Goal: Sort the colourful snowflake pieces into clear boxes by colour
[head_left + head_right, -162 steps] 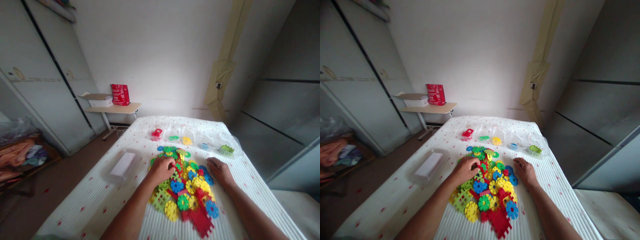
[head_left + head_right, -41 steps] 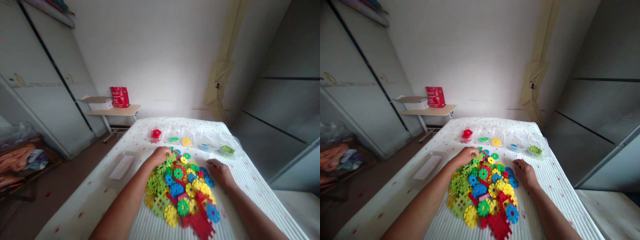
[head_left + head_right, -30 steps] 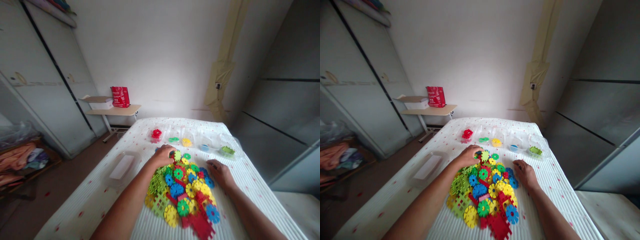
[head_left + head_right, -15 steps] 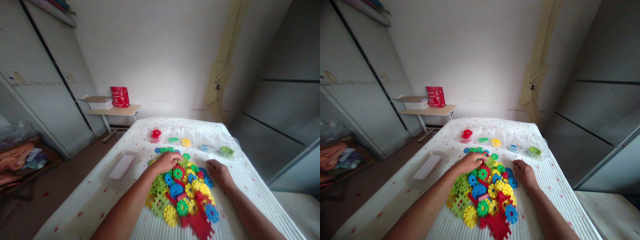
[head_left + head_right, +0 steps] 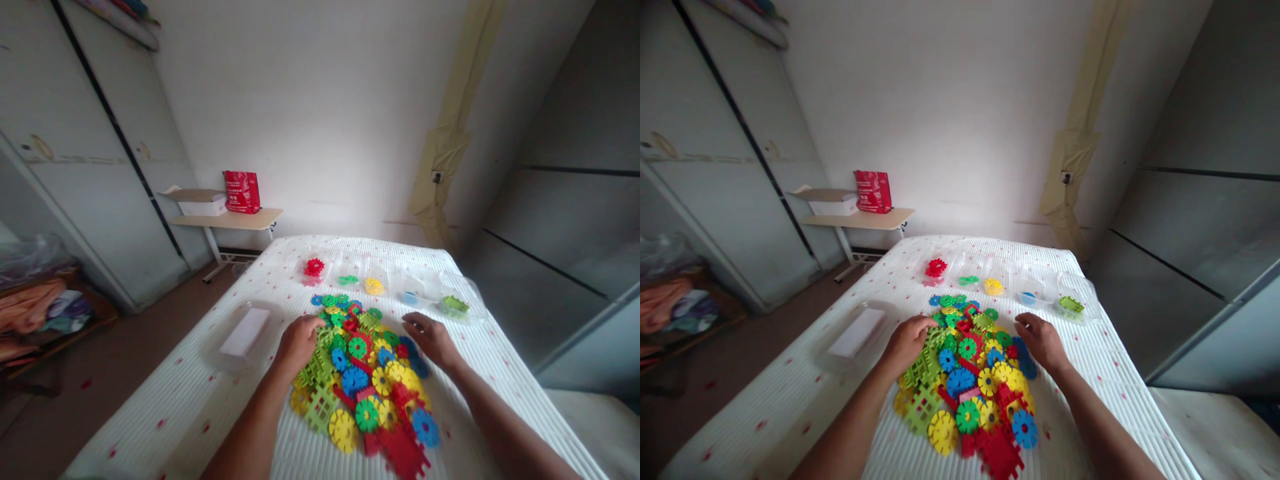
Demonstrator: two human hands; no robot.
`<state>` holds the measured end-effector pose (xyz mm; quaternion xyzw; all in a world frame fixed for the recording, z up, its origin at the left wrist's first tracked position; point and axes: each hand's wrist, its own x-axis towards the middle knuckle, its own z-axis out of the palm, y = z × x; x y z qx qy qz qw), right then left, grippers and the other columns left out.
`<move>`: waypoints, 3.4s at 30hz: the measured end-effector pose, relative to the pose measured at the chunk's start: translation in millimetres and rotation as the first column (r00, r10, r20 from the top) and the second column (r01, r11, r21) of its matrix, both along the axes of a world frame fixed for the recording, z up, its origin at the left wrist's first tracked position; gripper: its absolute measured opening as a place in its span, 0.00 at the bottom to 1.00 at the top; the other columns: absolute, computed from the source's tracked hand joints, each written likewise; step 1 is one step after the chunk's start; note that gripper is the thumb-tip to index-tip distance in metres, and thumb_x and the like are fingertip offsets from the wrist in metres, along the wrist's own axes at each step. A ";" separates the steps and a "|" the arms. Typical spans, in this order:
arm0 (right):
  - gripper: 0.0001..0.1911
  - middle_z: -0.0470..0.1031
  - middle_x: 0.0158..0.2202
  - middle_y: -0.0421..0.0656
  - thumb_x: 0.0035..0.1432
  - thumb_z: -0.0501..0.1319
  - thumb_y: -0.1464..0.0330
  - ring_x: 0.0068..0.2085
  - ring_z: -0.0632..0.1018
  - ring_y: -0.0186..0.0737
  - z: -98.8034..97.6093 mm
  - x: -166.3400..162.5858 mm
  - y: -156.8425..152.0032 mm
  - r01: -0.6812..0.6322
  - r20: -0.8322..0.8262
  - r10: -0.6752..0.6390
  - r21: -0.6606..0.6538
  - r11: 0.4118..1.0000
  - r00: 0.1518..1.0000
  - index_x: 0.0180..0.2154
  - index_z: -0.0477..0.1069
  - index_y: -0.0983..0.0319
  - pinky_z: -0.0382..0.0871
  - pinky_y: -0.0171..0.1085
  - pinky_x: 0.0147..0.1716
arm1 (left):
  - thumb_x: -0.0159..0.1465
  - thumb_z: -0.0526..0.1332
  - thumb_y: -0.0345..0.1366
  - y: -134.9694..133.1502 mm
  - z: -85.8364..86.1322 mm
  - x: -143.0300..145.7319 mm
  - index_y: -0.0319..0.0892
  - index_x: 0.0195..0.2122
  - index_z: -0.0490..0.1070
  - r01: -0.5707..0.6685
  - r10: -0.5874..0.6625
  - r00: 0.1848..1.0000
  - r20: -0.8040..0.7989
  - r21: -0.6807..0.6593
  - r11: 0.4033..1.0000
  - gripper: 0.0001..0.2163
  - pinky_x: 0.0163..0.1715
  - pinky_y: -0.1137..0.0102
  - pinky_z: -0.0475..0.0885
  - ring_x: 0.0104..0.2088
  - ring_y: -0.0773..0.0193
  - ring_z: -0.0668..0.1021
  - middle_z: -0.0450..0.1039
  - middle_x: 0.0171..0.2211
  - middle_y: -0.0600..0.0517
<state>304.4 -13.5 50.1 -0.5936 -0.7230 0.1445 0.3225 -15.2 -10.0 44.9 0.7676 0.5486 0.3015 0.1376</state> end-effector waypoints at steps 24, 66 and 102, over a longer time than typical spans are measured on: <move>0.24 0.74 0.44 0.49 0.48 0.58 0.68 0.41 0.77 0.44 1.9 -2.7 4.9 0.130 0.382 -0.128 0.021 0.991 0.915 0.49 0.68 0.62 0.69 0.38 0.40 | 0.54 0.51 0.19 2.2 -16.4 9.1 0.43 0.34 0.73 -0.010 -0.004 0.998 0.069 0.198 0.980 0.16 0.45 0.67 0.68 0.41 0.64 0.74 0.75 0.37 0.51; 0.15 0.78 0.32 0.46 0.52 0.50 0.70 0.33 0.78 0.41 2.3 49.7 -3.9 0.485 0.264 -0.440 -0.137 0.864 0.858 0.37 0.73 0.61 0.64 0.34 0.31 | 0.56 0.50 0.21 2.5 -20.0 11.7 0.44 0.35 0.72 -0.112 0.097 0.992 0.078 0.201 0.973 0.15 0.46 0.69 0.68 0.40 0.65 0.76 0.76 0.37 0.52; 0.26 0.69 0.51 0.49 0.49 0.58 0.60 0.51 0.67 0.52 77.7 101.6 31.1 0.603 0.512 -0.546 0.067 0.795 0.663 0.52 0.65 0.58 0.64 0.44 0.40 | 0.57 0.49 0.30 11.0 -26.6 2.8 0.44 0.33 0.73 -0.130 0.106 0.986 0.125 0.205 0.970 0.13 0.45 0.67 0.69 0.39 0.62 0.76 0.77 0.36 0.51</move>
